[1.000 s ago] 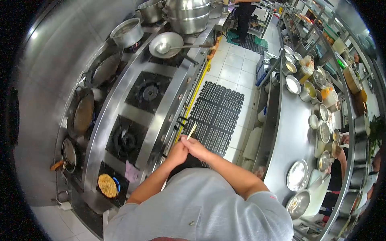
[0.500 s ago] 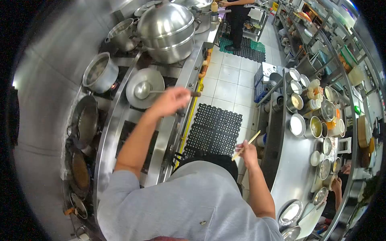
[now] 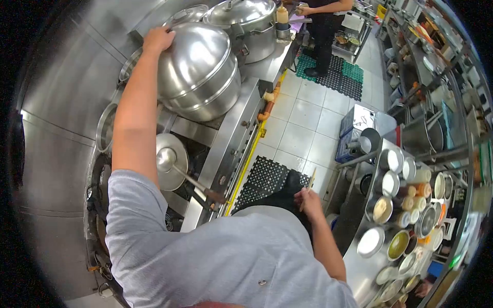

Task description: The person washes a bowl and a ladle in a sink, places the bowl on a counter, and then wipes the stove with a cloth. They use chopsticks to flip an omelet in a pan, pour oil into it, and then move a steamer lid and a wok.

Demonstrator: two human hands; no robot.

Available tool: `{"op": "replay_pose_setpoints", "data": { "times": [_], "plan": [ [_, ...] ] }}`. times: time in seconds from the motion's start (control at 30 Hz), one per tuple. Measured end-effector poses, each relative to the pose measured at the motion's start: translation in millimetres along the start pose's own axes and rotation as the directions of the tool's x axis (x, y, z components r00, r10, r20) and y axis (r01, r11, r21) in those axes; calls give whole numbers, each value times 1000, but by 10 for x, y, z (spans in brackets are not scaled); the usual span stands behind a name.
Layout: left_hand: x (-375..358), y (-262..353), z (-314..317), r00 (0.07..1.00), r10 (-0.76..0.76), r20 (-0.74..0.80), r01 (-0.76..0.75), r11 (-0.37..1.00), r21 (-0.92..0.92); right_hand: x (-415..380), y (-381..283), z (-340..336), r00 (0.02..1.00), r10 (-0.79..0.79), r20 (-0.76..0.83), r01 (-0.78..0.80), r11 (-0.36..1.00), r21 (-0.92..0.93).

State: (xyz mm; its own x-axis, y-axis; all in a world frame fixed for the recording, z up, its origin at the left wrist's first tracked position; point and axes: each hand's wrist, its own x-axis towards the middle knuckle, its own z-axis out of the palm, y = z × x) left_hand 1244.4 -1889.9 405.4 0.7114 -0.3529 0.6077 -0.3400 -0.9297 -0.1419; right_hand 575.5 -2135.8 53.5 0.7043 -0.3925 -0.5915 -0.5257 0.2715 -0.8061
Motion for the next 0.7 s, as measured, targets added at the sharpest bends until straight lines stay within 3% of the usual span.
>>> {"op": "replay_pose_setpoints", "data": {
  "times": [0.03, 0.1, 0.2, 0.3, 0.37, 0.4, 0.47, 0.6, 0.7],
  "plan": [
    [161, -31, 78, 1000, -7, 10, 7, 1000, 12, 166, -242, -191, 999, 35, -4, -35, 999, -12],
    [385, -99, 123, 952, -119, 283, 156, 982, -111, 590, -630, -559, 1000, 24, 11, -24, 1000, -19],
    [415, -130, -16, 950, -103, 296, 143, 983, -117, 1275, -932, -1018, 998, 2, 56, -2, 1000, -12],
    [574, -725, -25, 962, -119, 245, 177, 957, -229, 1784, -1401, -1140, 999, -28, 18, 28, 999, -16],
    [560, -1041, -149, 922, -293, 253, 376, 831, -410, 2005, -1767, -1084, 998, -43, 40, 40, 997, 67],
    [546, -1098, -221, 919, -298, 259, 382, 836, -395, 2100, -1950, -1026, 998, -60, 24, 59, 997, 40],
    [498, -1107, -492, 823, -437, 363, 567, 648, -508, 2446, -2156, -895, 991, -87, 99, 74, 989, 126],
    [475, -920, -537, 811, -421, 406, 584, 626, -517, 2889, -3202, -167, 930, -281, 237, 254, 957, 137],
    [494, -517, -367, 906, -216, 364, 355, 856, -375, 2986, -4202, 523, 834, -490, 252, 423, 863, 278]
  ]
}}
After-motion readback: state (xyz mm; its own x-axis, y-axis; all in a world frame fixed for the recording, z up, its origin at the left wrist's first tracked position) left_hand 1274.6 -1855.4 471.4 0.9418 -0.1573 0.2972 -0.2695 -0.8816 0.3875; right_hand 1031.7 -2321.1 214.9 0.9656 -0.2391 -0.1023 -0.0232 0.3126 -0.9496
